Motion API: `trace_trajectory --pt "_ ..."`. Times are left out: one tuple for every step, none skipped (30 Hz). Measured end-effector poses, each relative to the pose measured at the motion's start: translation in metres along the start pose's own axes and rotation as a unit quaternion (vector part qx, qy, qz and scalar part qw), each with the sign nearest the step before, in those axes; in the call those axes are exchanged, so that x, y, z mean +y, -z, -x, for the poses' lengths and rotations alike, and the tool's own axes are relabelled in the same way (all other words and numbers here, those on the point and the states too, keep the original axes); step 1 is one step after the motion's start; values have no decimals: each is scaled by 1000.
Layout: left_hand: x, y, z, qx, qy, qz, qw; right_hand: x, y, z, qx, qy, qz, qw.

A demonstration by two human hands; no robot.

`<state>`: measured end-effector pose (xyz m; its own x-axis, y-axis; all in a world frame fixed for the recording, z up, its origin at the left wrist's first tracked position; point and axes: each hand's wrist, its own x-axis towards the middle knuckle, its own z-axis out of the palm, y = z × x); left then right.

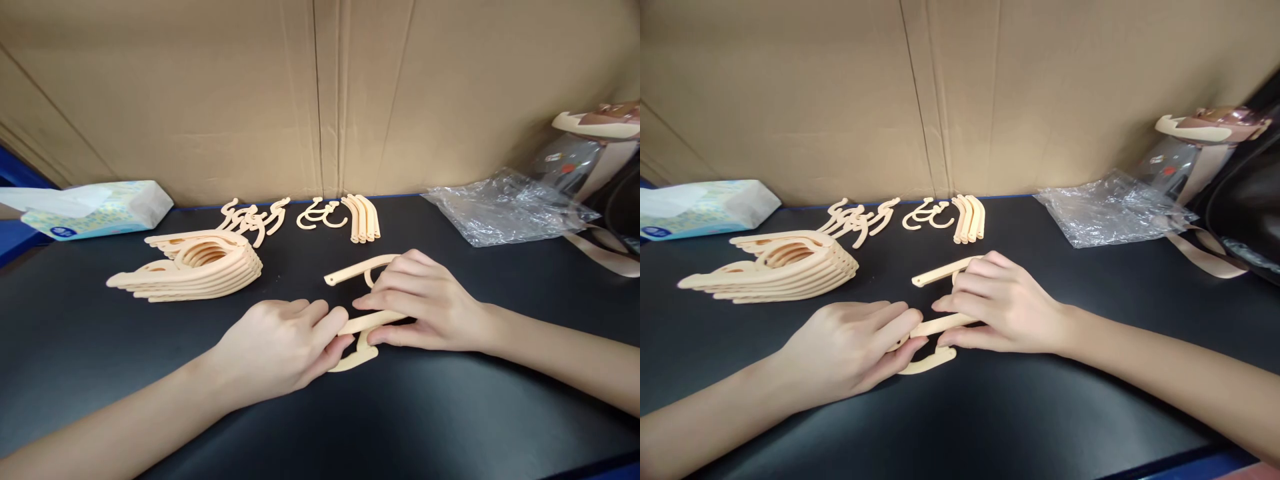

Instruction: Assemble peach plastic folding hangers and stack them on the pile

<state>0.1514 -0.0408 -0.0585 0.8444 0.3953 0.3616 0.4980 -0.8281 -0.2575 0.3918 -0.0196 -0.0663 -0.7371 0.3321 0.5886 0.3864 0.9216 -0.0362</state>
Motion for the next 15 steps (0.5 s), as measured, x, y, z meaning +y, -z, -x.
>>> trace_trajectory --pt "-1 0 0 2 6 3 1000 1 1 0 5 -7 0 1000" --pt "-1 0 0 4 11 5 1000 2 3 0 11 -17 3 1000" --pt "-1 0 0 7 14 7 1000 2 4 0 20 -29 8 999" --pt "-1 0 0 10 16 8 1000 3 6 -1 30 -44 16 998" --pt "-1 0 0 11 16 7 1000 4 7 -1 42 -62 24 997" --pt "-1 0 0 11 15 6 1000 4 8 -2 53 -84 31 995" --pt "-1 0 0 10 13 4 1000 5 9 -2 60 -107 34 992" --pt "0 1 0 9 11 3 1000 6 10 -2 60 -128 33 989" --pt "0 1 0 11 11 1 1000 7 10 -3 56 -148 27 987" --pt "0 1 0 13 11 -1 1000 8 10 -3 49 -163 19 985" --pt "1 1 0 16 9 -3 1000 9 9 -2 40 -172 10 984" --pt "1 2 0 18 9 -6 1000 10 8 -2 30 -177 1 984" --pt "1 2 0 21 8 -9 1000 11 8 -1 23 -180 -7 983" --pt "1 2 0 20 8 -11 1000 11 7 -1 15 -182 -14 983" --pt "1 2 0 20 10 -11 1000 12 6 0 9 -182 -19 983"
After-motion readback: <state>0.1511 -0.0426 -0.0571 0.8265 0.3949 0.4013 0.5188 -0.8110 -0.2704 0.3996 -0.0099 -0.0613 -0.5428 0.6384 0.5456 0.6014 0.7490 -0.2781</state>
